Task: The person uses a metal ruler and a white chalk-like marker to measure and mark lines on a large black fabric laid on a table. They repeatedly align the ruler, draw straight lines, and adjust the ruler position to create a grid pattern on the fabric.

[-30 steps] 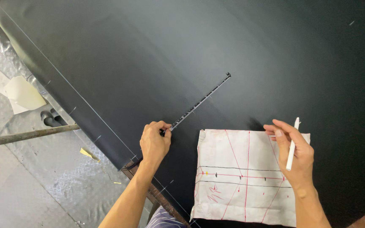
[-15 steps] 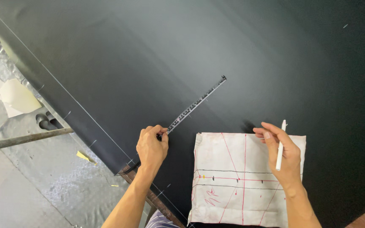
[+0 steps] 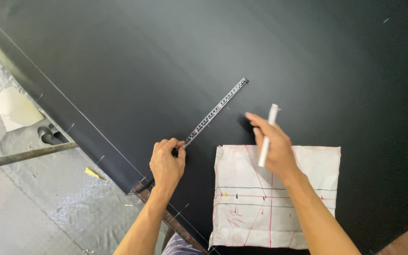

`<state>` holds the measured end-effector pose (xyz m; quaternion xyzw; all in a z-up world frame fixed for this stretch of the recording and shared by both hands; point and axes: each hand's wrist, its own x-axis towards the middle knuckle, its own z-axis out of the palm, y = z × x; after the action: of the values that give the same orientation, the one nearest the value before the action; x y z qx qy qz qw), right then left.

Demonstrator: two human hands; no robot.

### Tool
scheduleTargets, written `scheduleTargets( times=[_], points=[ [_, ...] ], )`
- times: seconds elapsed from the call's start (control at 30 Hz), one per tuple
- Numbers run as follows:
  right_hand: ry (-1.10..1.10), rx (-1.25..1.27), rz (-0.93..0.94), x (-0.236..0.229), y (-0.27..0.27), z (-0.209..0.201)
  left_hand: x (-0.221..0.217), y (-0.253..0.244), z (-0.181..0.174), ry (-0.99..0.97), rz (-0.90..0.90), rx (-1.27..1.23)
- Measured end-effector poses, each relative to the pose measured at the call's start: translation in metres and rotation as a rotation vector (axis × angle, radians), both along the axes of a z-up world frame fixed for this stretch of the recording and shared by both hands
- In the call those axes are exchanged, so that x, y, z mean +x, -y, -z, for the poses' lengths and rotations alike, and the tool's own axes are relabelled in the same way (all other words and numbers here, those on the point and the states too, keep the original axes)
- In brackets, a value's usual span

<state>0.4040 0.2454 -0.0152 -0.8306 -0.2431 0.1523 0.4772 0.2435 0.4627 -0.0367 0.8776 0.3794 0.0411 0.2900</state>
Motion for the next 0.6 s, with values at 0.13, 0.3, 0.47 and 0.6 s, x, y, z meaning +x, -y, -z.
scheduleTargets(
  times=[0.13,0.3,0.47,0.6],
  points=[
    [-0.063,-0.138,-0.119,0.02,-0.034,0.014,0.003,-0.003,-0.003,0.007,0.03,0.015],
    [0.112,-0.216,-0.145,0.031,-0.047,0.028,0.002,-0.004,0.0,0.048,0.039,0.026],
    [0.125,-0.193,-0.155,0.023,-0.039,0.041,-0.004,-0.002,0.002,0.017,0.037,0.006],
    [0.067,-0.251,-0.128,0.026,-0.043,0.041,0.003,-0.007,0.002,-0.008,0.054,-0.008]
  ],
)
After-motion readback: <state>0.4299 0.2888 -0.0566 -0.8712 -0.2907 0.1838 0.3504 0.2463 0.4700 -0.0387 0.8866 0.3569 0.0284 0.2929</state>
